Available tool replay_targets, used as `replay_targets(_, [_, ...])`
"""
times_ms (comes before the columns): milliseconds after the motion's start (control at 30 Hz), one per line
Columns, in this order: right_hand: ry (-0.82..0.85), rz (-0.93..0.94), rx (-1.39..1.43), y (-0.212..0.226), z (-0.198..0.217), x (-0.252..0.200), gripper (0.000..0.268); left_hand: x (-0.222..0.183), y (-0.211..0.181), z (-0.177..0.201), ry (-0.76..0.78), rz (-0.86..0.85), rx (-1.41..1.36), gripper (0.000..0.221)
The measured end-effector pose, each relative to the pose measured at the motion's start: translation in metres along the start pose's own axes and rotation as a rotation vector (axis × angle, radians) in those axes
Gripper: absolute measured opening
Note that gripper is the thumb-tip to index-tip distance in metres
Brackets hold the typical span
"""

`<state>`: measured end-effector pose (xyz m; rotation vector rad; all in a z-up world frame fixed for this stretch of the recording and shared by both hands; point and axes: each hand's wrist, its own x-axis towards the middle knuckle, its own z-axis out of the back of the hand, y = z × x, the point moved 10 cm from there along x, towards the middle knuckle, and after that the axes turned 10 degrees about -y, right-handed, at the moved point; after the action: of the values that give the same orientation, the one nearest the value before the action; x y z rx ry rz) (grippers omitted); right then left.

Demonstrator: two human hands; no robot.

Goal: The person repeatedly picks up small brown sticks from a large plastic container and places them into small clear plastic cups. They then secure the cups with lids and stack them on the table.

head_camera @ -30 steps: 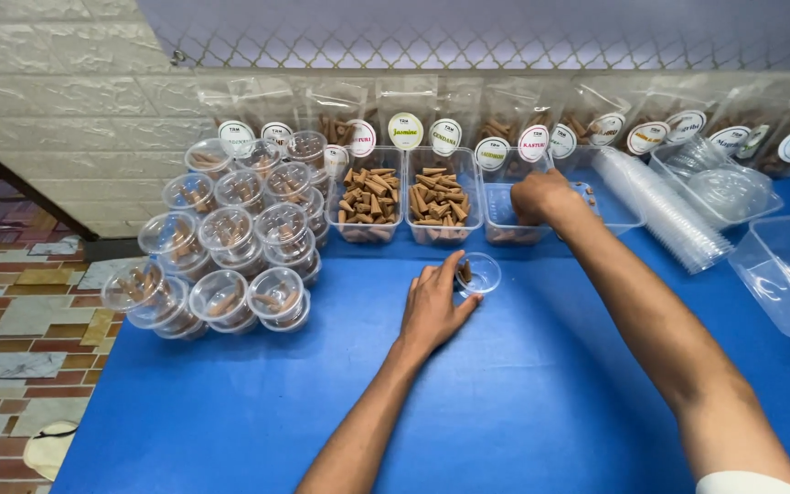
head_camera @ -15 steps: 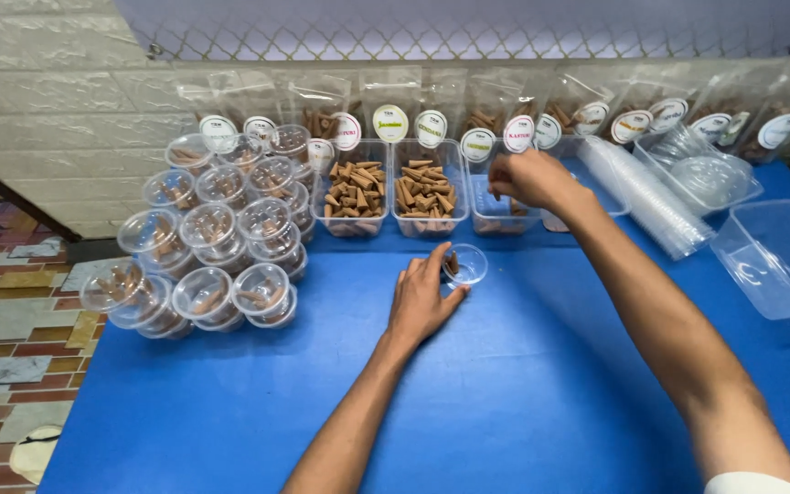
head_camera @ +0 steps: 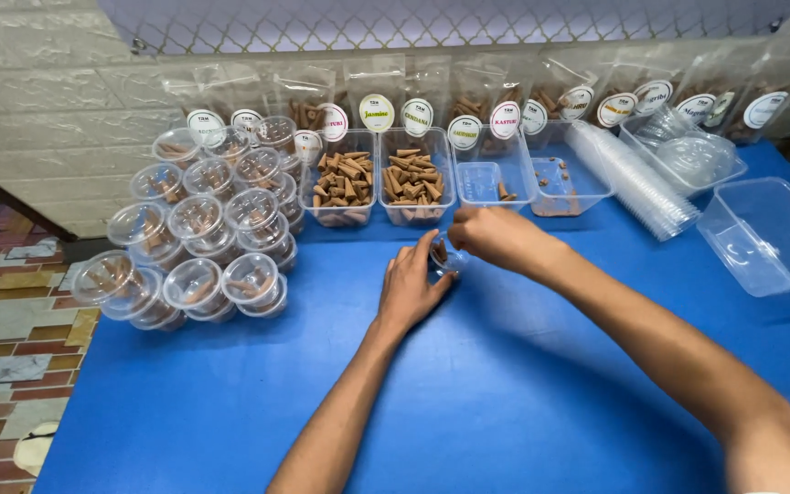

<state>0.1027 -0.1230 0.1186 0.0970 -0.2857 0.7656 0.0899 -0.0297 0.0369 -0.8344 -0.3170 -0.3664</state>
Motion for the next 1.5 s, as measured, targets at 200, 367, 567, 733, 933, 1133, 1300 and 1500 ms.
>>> replay_targets(200, [-0.097,0.185,-0.321,0.013,-0.023,0.008,0.017,-0.001,0.004,-0.004,0.001,0.002,0.001,0.079])
replay_targets(367, [-0.178,0.219,-0.387,0.027,-0.019,0.01,0.017,0.0,0.003,-0.003,0.005,0.005,0.012,0.078])
replay_targets(567, [-0.164,0.206,-0.368,0.022,-0.027,0.011,0.019,-0.001,0.002,-0.001,0.005,0.002,0.011,0.079])
replay_targets(733, [-0.093,0.113,-0.326,0.006,0.012,0.023,0.013,0.0,0.001,0.0,0.002,-0.004,-0.014,0.079])
replay_targets(933, [0.01,-0.27,-0.399,-0.128,0.015,0.048,0.007,0.001,-0.004,0.004,-0.005,-0.009,-0.023,0.078])
replay_targets(1133, [0.245,-0.337,-0.551,-0.208,-0.089,0.048,0.028,0.002,-0.005,0.007,-0.027,-0.004,-0.025,0.079])
replay_targets(1300, [0.026,-0.222,-0.722,-0.208,-0.115,0.037,0.015,0.002,-0.005,0.008,-0.032,0.002,-0.034,0.08])
replay_targets(1500, [0.367,-0.366,-0.57,-0.21,-0.114,0.044,0.023,0.002,0.0,0.002,-0.056,-0.019,-0.012,0.08])
